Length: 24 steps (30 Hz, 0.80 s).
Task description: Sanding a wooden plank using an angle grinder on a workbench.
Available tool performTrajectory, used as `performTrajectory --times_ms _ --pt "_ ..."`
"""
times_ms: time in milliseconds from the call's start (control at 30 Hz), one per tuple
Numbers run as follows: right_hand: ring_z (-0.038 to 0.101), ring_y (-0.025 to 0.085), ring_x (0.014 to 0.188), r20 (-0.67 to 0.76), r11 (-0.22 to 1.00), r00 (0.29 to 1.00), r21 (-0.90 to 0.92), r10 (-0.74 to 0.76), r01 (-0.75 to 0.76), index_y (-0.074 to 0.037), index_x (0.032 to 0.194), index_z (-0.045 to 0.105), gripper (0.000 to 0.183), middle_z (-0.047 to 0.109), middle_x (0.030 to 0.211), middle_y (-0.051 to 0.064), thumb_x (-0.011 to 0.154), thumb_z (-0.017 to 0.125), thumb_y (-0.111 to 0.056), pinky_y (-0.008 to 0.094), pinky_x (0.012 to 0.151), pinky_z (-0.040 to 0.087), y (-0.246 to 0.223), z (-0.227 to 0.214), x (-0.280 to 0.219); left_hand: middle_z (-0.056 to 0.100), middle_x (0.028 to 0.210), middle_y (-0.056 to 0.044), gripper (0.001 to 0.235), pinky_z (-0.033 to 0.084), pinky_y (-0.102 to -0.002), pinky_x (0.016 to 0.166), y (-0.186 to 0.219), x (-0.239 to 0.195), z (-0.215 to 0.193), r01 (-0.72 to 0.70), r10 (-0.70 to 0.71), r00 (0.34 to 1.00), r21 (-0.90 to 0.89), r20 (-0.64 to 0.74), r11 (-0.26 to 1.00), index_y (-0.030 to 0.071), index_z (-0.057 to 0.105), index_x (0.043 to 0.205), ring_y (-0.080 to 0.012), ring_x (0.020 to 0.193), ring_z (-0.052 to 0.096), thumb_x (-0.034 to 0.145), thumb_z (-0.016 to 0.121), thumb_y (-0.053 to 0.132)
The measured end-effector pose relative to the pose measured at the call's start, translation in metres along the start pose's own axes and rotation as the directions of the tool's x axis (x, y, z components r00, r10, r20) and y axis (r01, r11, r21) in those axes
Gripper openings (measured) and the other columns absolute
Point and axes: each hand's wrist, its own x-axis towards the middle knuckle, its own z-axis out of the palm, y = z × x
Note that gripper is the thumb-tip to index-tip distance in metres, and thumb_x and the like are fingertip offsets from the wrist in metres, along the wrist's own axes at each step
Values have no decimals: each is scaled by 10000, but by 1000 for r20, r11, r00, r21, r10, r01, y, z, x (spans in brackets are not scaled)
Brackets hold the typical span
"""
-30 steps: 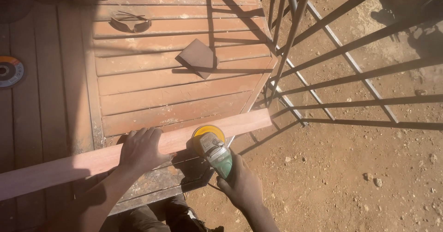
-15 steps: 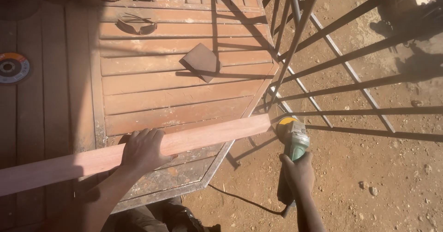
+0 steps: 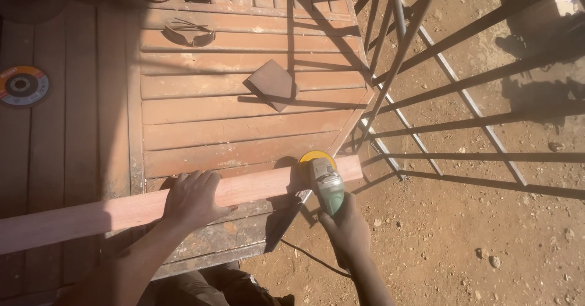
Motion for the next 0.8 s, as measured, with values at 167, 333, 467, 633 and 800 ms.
performTrajectory --times_ms 167,333,467,633,800 --pt "705 407 844 -193 949 948 239 253 -205 -59 1254 465 562 676 983 251 857 716 -366 545 725 573 53 -46 45 690 933 10 741 505 -432 822 -8 -7 27 -39 36 985 -11 -171 999 180 669 1062 -219 902 671 600 813 741" --pt "709 542 950 -256 935 927 298 274 -194 2 1246 477 629 669 1043 382 840 780 -371 648 778 536 58 -61 50 664 845 4 728 503 -419 759 -7 -4 38 -49 50 935 13 -352 999 194 688 1034 -198 836 688 517 800 694" --pt "701 543 998 -169 929 968 350 187 -118 36 1234 484 558 662 1076 390 865 738 -297 646 837 547 -3 -39 21 655 871 0 761 502 -425 761 -10 -3 39 -63 64 936 14 -346 998 182 676 1063 -206 855 682 522 807 701" --pt "725 302 790 22 990 998 125 57 -59 -127 1127 440 436 719 982 111 868 685 -378 449 661 603 -67 11 -13 656 1265 3 828 485 -444 943 -18 -15 4 -67 68 997 -22 21 997 162 586 1280 -240 1140 626 725 823 728" --pt "690 366 755 136 932 932 -101 -335 349 -169 1148 421 487 674 1014 72 818 718 -371 506 578 521 -85 35 -18 674 1165 45 852 496 -424 924 -69 -55 -1 79 -85 996 211 19 974 217 601 1217 -212 1149 621 657 765 837"
